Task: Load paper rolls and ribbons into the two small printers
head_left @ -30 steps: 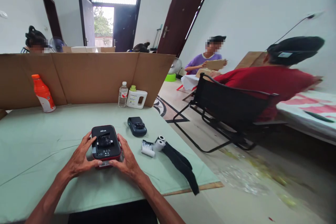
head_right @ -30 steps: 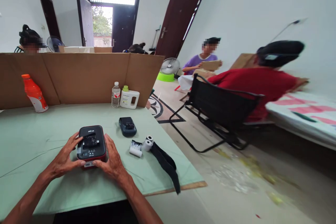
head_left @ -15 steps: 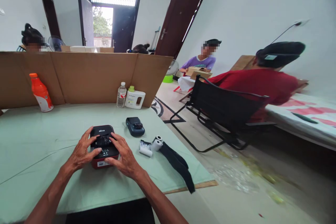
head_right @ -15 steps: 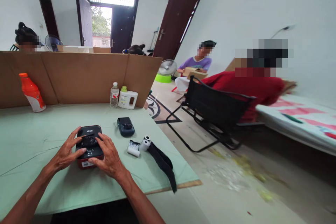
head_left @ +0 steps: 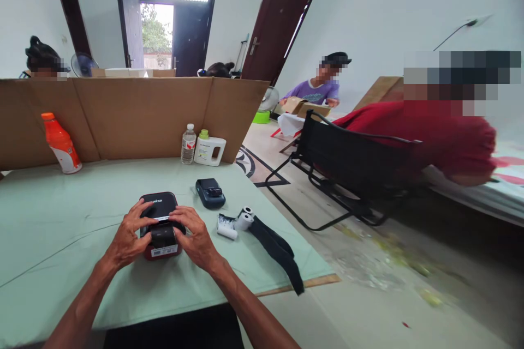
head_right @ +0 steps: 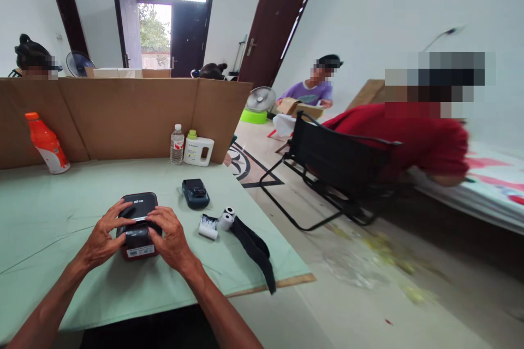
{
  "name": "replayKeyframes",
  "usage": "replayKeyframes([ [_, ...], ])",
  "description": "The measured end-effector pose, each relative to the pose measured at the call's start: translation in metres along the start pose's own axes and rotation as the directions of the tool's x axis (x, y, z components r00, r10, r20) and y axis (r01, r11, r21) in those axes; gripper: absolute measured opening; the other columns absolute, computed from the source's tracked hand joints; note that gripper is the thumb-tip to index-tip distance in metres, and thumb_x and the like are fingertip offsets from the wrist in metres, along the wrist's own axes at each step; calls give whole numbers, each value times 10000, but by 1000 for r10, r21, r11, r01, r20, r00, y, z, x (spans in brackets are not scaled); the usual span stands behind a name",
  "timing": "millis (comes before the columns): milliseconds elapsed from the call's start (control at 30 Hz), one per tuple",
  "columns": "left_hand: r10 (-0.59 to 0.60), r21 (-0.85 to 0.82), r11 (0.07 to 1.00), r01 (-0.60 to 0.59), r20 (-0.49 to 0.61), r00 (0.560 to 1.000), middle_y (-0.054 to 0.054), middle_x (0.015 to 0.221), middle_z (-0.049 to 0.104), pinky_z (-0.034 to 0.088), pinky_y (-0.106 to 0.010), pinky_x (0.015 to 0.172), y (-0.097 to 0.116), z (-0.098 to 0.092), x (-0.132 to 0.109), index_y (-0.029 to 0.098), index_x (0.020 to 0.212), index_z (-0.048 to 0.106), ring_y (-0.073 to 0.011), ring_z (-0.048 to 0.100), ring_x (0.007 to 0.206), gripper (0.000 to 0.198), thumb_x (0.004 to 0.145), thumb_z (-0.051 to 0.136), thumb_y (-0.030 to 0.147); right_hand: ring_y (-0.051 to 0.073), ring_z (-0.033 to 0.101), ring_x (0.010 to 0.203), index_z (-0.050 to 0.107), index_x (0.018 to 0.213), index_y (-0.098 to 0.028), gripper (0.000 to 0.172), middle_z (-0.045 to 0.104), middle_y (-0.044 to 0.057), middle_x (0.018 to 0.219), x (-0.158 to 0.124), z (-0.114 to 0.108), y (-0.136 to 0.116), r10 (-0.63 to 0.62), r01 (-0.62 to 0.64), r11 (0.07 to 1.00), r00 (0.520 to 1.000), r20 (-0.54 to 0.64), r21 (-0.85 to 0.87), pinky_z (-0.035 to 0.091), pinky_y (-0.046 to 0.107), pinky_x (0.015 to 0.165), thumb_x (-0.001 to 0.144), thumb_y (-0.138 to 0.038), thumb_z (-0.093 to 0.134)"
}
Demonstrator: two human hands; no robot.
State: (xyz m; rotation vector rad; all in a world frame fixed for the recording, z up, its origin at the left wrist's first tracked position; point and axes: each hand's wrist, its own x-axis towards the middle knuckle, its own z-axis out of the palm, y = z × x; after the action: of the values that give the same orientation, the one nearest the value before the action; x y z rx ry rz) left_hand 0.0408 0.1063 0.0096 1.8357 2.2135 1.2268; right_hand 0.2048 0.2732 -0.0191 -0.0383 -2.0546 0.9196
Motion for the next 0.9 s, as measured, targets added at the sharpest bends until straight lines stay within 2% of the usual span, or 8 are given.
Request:
replayKeyframes([
  [133, -3, -6, 1000, 4, 86, 996, -156, 1660, 387, 331, -587, 1247, -8, -9, 3, 208, 1396, 642, -369, 366, 1537, 616, 783, 703, 190, 257, 662, 1123, 758, 1030, -267, 270, 757, 68, 1049, -1, 1, -7, -39, 39, 999, 999, -12, -32, 546, 478, 1019, 904, -117, 571],
  [300, -31, 43, 999, 24, 163, 986, -172, 1709, 271, 333, -604, 1235, -20, -18, 8, 226, 1500, 532, -391, 336, 1548, 756, 779, 759, 220, 252, 660, 1082, 724, 1033, -225, 283, 739, 90, 1037, -5, 1, -11, -145, 142, 987, 989, -30, -76, 575, 458, 969, 877, -59, 556],
  [367, -28, 31, 999, 23, 163, 986, -169, 1719, 243, 325, -614, 1235, -22, -18, 5, 244, 1526, 502, -395, 321, 1555, 775, 804, 781, 283, 261, 650, 1108, 710, 1048, -217, 287, 719, 111, 1102, -8, 1, -11, -147, 143, 984, 989, -28, -105, 577, 462, 971, 864, -58, 558],
  [500, -23, -24, 999, 25, 87, 996, -165, 1723, 235, 317, -626, 1235, -22, -13, -12, 281, 1588, 411, -404, 278, 1570, 886, 817, 817, 438, 292, 610, 1237, 674, 1184, -220, 333, 634, 151, 1326, -14, 1, -10, -89, 86, 986, 996, -17, -141, 554, 508, 1039, 887, -114, 565],
  [633, -97, -77, 993, 94, -27, 995, -177, 1704, 281, 381, -613, 1209, -20, 9, -38, 282, 1643, 280, -407, 320, 1552, 1003, 820, 806, 510, 312, 532, 1385, 579, 1394, -223, 420, 545, 170, 1491, -20, 3, -4, -46, 48, 988, 999, 16, -147, 495, 552, 1130, 975, -207, 553],
  [767, -148, -71, 988, 140, -125, 981, -176, 1648, 396, 401, -593, 1208, -16, 38, -58, 269, 1642, 267, -381, 408, 1513, 940, 866, 768, 444, 310, 459, 1473, 542, 1458, -227, 436, 501, 161, 1559, -24, 7, 1, -19, 24, 990, 999, 40, -139, 438, 565, 1192, 1022, -248, 517],
  [900, -133, -5, 991, 136, -239, 962, -145, 1597, 481, 467, -560, 1174, -8, 46, -64, 292, 1613, 326, -354, 483, 1468, 849, 887, 760, 358, 305, 445, 1490, 557, 1451, -242, 435, 503, 141, 1568, -26, 9, 2, -11, 16, 992, 999, 42, -122, 423, 562, 1209, 1017, -249, 525],
])
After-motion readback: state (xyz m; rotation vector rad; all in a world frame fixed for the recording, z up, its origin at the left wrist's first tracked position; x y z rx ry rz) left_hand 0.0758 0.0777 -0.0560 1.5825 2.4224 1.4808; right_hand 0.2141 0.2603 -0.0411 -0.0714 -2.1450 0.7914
